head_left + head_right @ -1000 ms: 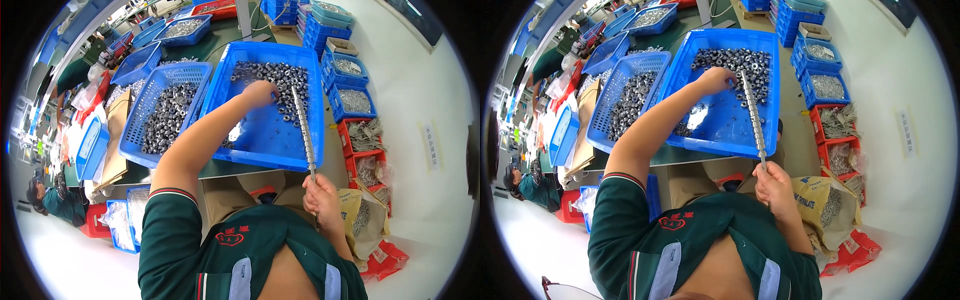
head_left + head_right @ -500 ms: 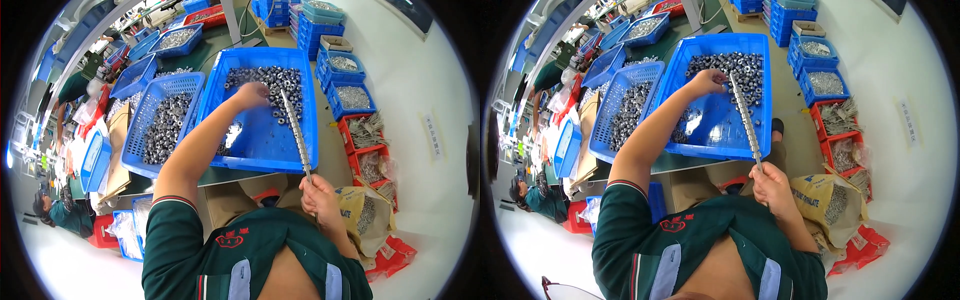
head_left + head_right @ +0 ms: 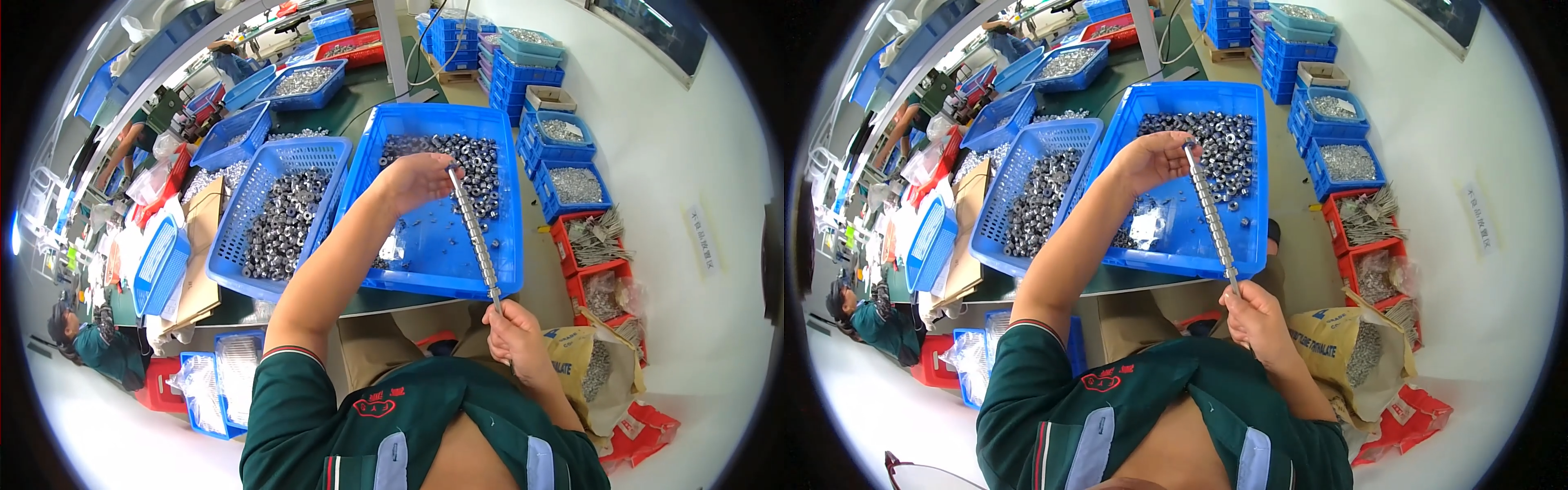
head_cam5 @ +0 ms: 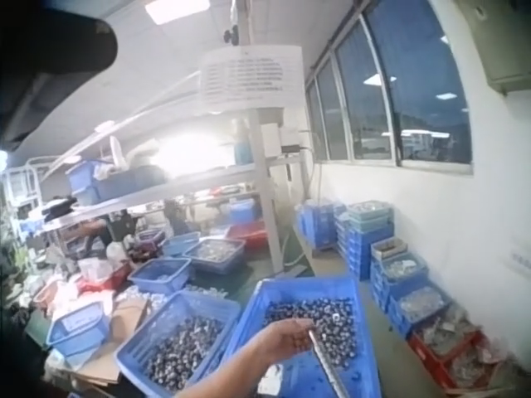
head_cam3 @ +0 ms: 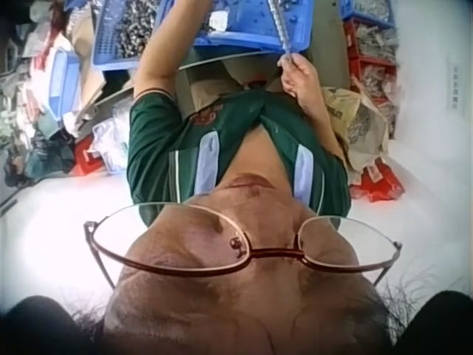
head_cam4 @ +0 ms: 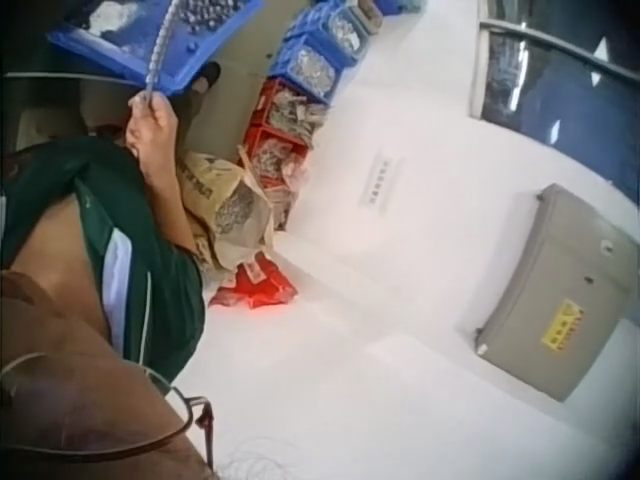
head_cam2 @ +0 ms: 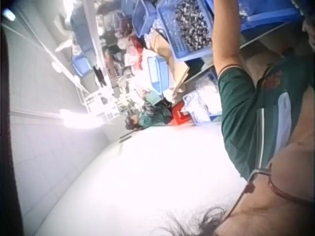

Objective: Assembling small metal rings onto a metal rod at a factory workbench.

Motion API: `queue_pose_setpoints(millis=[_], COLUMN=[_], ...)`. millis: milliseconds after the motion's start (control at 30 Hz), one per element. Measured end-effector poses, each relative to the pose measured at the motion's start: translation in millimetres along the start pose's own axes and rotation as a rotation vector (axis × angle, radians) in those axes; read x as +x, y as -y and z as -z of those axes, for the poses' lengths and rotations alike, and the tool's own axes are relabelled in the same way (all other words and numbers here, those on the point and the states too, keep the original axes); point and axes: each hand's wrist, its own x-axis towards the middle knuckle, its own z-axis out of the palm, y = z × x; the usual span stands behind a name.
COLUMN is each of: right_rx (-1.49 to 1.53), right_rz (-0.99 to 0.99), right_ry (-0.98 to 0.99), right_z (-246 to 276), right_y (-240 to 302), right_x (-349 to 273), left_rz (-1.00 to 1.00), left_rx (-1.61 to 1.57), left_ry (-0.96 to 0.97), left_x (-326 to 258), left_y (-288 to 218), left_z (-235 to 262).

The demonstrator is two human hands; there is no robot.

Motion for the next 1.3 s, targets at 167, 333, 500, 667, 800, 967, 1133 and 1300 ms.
queue_pose_setpoints(millis=[167, 333, 500, 667, 800, 967, 1133, 1300], right_rx=[0.008, 0.001, -0.014, -0.01, -0.006, 0.017, 0.004, 0.033], right_rz=[-0.013, -0.006, 0.014, 0.015, 0.024, 0.016, 0.08, 0.06], right_ry=[-0.01, -0.015, -0.041, -0.038, -0.059, -0.054, -0.115, -0.1], right_z=[-4.6, -5.3, -8.2, -4.6, -0.1, 3.5, 6.9, 10.4], right_y=[3.5, 2.0, 4.3, 1.5, -1.5, 0.3, 2.5, -2.3], right_x=[-1.1, -0.6, 1.6, 2.0, 0.4, -0.4, -4.8, -6.6], left_rz=[-0.054, 0.02, 0.008, 0.069, -0.013, -0.043, -0.317, -0.363], left_rx=[0.033, 0.148, 0.169, 0.239, 0.315, 0.401, 1.268, 1.855], left_ry=[0.171, 0.185, 0.217, 0.171, -0.024, -0.106, -0.142, -0.102], left_x=[-1.0, -1.2, -5.8, -7.2, -6.9, -2.5, 25.9, 52.4], left_y=[2.9, 6.9, 5.9, 2.5, -0.2, 7.6, 23.1, 30.3], left_z=[3.8, 6.5, -2.9, -1.2, -2.1, 7.1, 24.0, 26.9])
